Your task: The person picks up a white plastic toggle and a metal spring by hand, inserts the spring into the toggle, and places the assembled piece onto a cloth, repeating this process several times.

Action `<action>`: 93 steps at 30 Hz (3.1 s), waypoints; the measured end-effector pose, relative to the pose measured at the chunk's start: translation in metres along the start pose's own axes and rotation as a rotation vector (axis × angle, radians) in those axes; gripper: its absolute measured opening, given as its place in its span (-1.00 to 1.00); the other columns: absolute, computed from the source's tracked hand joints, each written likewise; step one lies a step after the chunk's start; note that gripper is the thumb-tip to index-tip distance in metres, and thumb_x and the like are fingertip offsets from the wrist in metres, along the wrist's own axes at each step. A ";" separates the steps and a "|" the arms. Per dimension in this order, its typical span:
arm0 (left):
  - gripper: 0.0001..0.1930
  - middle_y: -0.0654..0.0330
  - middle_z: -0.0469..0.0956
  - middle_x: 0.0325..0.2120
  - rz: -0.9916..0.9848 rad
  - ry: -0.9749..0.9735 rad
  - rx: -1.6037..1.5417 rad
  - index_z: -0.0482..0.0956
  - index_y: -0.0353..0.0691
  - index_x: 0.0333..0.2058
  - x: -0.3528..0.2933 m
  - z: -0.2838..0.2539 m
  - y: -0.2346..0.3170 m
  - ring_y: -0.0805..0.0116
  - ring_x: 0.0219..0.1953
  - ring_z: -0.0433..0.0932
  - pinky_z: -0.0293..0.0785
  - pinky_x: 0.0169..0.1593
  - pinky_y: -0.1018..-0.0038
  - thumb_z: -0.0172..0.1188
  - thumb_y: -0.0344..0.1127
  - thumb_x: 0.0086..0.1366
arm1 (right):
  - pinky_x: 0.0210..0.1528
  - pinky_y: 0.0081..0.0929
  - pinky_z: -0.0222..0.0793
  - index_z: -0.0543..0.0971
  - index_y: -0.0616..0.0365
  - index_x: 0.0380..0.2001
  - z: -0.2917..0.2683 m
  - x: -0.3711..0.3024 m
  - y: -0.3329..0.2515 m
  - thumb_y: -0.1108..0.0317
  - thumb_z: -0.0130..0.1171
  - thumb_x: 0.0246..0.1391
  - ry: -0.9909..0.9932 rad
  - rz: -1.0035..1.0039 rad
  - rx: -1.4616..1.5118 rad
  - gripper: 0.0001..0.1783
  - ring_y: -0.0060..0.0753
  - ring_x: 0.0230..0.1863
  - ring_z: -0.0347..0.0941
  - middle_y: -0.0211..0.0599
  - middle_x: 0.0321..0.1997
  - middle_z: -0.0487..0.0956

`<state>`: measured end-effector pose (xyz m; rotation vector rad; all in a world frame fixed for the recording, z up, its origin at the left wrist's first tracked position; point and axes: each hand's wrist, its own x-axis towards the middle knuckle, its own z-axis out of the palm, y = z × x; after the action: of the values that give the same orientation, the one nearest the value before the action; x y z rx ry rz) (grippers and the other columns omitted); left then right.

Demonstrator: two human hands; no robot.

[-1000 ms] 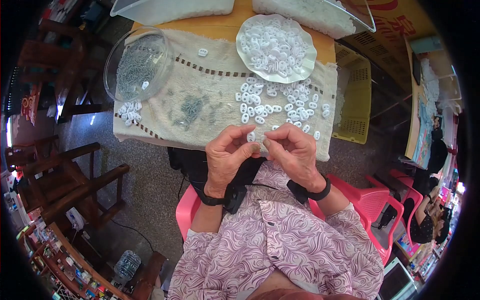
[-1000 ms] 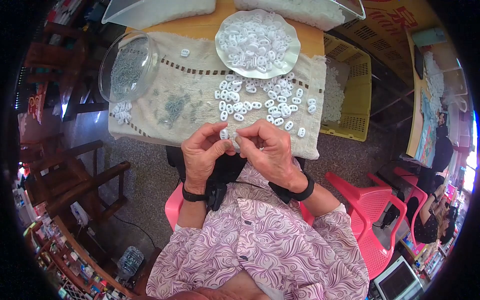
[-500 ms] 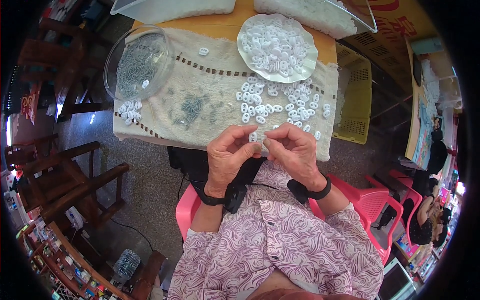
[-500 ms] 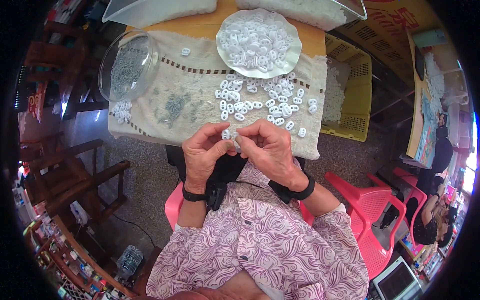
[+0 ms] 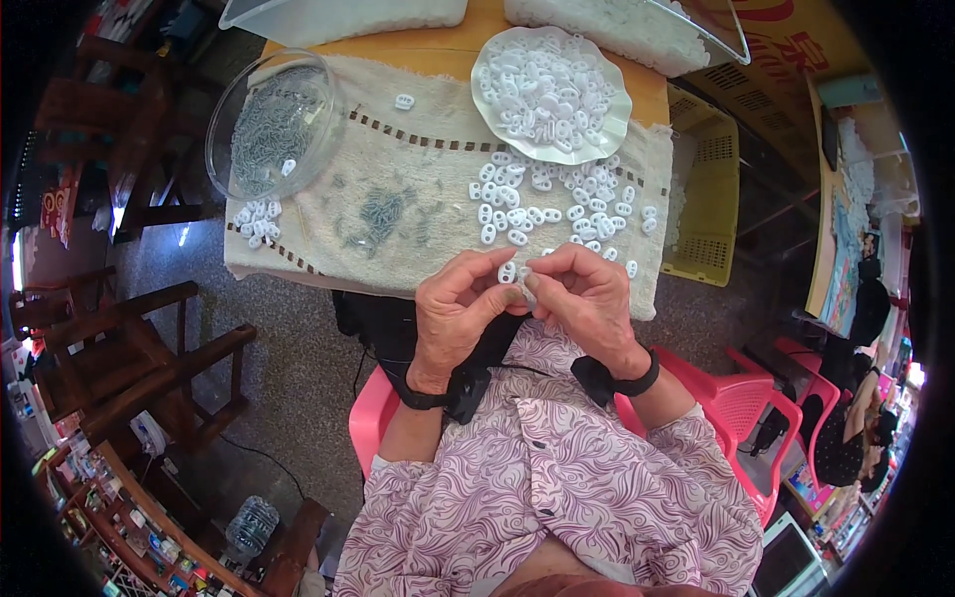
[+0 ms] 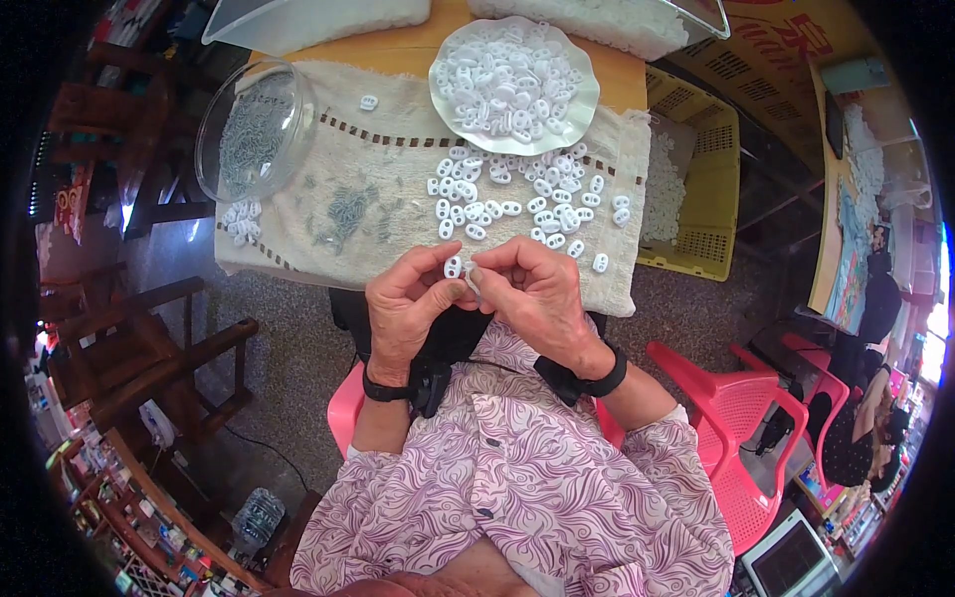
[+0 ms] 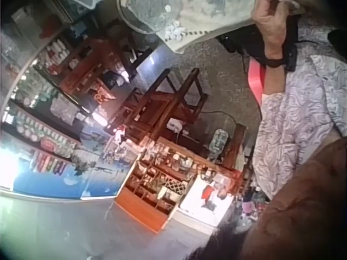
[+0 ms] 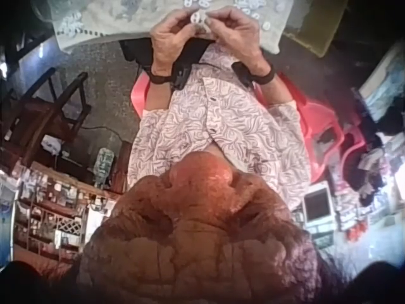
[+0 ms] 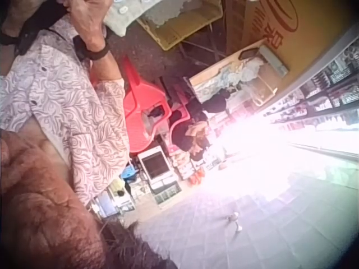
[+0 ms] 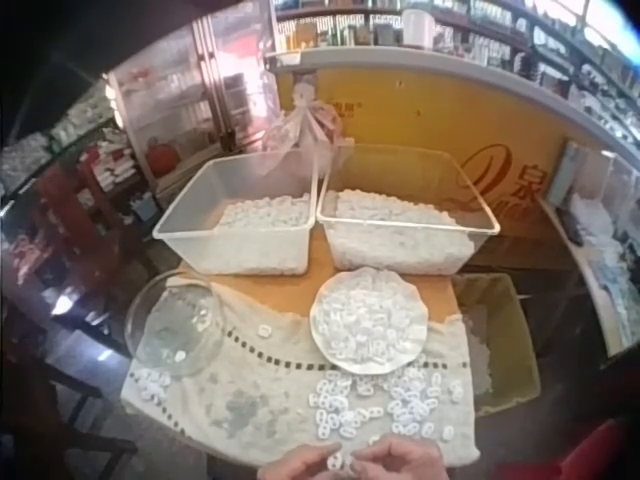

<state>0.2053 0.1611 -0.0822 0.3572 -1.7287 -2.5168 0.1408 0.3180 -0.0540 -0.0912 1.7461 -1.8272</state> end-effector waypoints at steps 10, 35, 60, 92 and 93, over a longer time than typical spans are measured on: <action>-0.66 0.19 0.50 -0.30 -0.019 0.003 0.018 0.52 -0.46 -0.09 0.001 0.001 0.002 0.47 -0.32 0.57 0.59 -0.24 0.59 0.24 -0.66 0.11 | -0.59 -0.79 0.34 0.54 0.26 -0.33 0.004 -0.001 -0.001 0.54 0.19 0.08 0.027 0.004 0.026 -0.93 -0.73 -0.56 0.46 -0.41 -0.53 0.56; -0.71 0.25 0.52 -0.33 -0.014 -0.009 -0.061 0.54 -0.40 -0.14 0.002 0.003 0.004 0.51 -0.28 0.55 0.59 -0.21 0.58 0.26 -0.63 0.12 | -0.50 -0.76 0.42 0.54 0.30 -0.30 0.001 -0.001 -0.001 0.52 0.18 0.10 -0.010 -0.018 0.074 -0.91 -0.70 -0.52 0.48 -0.36 -0.46 0.59; -0.71 0.22 0.58 -0.35 -0.120 -0.061 -0.158 0.55 -0.38 -0.14 0.002 -0.004 0.002 0.54 -0.35 0.56 0.54 -0.27 0.63 0.29 -0.56 0.12 | -0.57 -0.77 0.40 0.55 0.31 -0.32 -0.005 0.005 -0.007 0.50 0.21 0.09 -0.104 0.168 0.197 -0.89 -0.65 -0.54 0.50 -0.30 -0.47 0.59; -0.74 0.16 0.60 -0.46 -0.299 -0.219 -0.238 0.59 -0.42 -0.20 0.001 -0.025 0.011 0.49 -0.47 0.58 0.57 -0.39 0.60 0.28 -0.61 0.09 | -0.57 -0.67 0.52 0.54 0.40 -0.45 -0.012 0.020 -0.006 0.58 0.26 0.00 -0.327 0.381 0.142 -0.91 -0.44 -0.55 0.58 -0.10 -0.52 0.60; -0.75 0.14 0.60 -0.45 -0.297 -0.239 -0.235 0.58 -0.42 -0.20 0.002 -0.026 0.010 0.49 -0.47 0.58 0.56 -0.40 0.60 0.28 -0.61 0.09 | -0.57 -0.67 0.52 0.54 0.40 -0.46 -0.012 0.020 -0.006 0.59 0.25 0.00 -0.328 0.394 0.137 -0.91 -0.44 -0.56 0.58 -0.09 -0.53 0.60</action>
<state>0.2084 0.1337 -0.0818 0.3298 -1.5198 -3.0505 0.1166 0.3190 -0.0566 0.0091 1.3025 -1.5370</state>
